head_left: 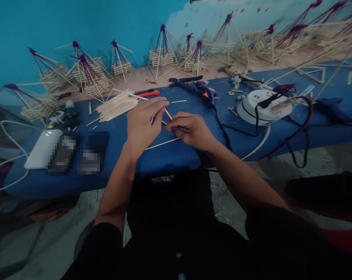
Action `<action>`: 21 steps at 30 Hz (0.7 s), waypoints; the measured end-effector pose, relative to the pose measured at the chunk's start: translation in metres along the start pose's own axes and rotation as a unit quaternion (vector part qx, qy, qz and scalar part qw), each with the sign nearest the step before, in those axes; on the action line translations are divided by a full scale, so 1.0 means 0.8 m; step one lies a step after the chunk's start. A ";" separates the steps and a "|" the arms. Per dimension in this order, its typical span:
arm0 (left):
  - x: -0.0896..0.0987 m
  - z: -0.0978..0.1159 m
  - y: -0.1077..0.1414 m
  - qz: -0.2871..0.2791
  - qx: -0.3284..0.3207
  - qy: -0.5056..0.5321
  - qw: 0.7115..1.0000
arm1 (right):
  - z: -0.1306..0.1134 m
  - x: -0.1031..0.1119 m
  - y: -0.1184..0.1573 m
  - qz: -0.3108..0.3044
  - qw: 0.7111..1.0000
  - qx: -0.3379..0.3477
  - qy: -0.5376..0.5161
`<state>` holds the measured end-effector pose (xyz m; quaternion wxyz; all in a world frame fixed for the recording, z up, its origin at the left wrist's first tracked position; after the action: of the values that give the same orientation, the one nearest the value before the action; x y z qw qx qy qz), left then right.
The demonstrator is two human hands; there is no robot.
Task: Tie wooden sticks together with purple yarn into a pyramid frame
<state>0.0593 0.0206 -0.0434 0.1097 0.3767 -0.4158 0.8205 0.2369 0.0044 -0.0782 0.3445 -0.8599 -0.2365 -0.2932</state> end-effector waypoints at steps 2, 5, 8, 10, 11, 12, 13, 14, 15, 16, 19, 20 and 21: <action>0.000 0.000 0.000 -0.001 -0.001 0.006 1.000 | 0.004 0.000 0.000 0.013 1.000 -0.018 -0.001; 0.000 0.001 0.000 0.005 -0.009 -0.003 1.000 | 0.007 -0.001 0.001 0.035 0.998 -0.042 -0.014; -0.002 0.000 0.000 0.004 -0.015 -0.013 1.000 | 0.003 0.005 0.001 0.065 0.996 -0.053 -0.028; -0.003 -0.001 -0.001 0.001 -0.018 -0.013 1.000 | -0.007 0.016 0.004 0.100 0.993 -0.044 -0.034; -0.004 -0.002 -0.001 0.000 -0.018 -0.012 1.000 | -0.015 0.023 0.006 0.122 0.991 -0.038 -0.041; -0.004 -0.002 -0.001 0.001 -0.017 -0.012 1.000 | -0.023 0.031 0.010 0.142 0.988 -0.033 -0.052; -0.005 -0.003 -0.001 0.003 -0.017 -0.012 1.000 | -0.031 0.038 0.014 0.156 0.985 -0.028 -0.070; -0.005 -0.003 -0.002 0.006 -0.017 -0.013 1.000 | -0.040 0.044 0.018 0.164 0.982 -0.023 -0.095; -0.005 -0.004 -0.002 0.010 -0.018 -0.015 1.000 | -0.050 0.050 0.023 0.168 0.978 -0.015 -0.122; -0.006 -0.004 -0.002 0.014 -0.019 -0.017 1.000 | -0.061 0.056 0.028 0.167 0.974 -0.002 -0.151; -0.006 -0.005 -0.003 0.024 -0.026 -0.023 0.999 | -0.099 0.074 0.037 0.153 0.963 0.051 -0.217; -0.006 -0.005 -0.003 0.025 -0.027 -0.025 0.999 | -0.114 0.081 0.039 0.143 0.960 0.068 -0.231; -0.006 -0.006 -0.004 0.027 -0.026 -0.027 0.999 | -0.130 0.088 0.040 0.129 0.958 0.083 -0.243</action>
<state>0.0616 0.0268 -0.0468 0.0862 0.3848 -0.4500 0.8013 0.2712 -0.0777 0.0156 0.3816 -0.8967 -0.2242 -0.0075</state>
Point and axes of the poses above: each hand's wrist, its own y-axis away from the middle knuckle, its own x-axis out of the back of the hand, z = x × y, the point moved 6 cm from there along -y, towards the middle knuckle, and after that the axes turned 15 degrees about -z, right-handed, at the moved point
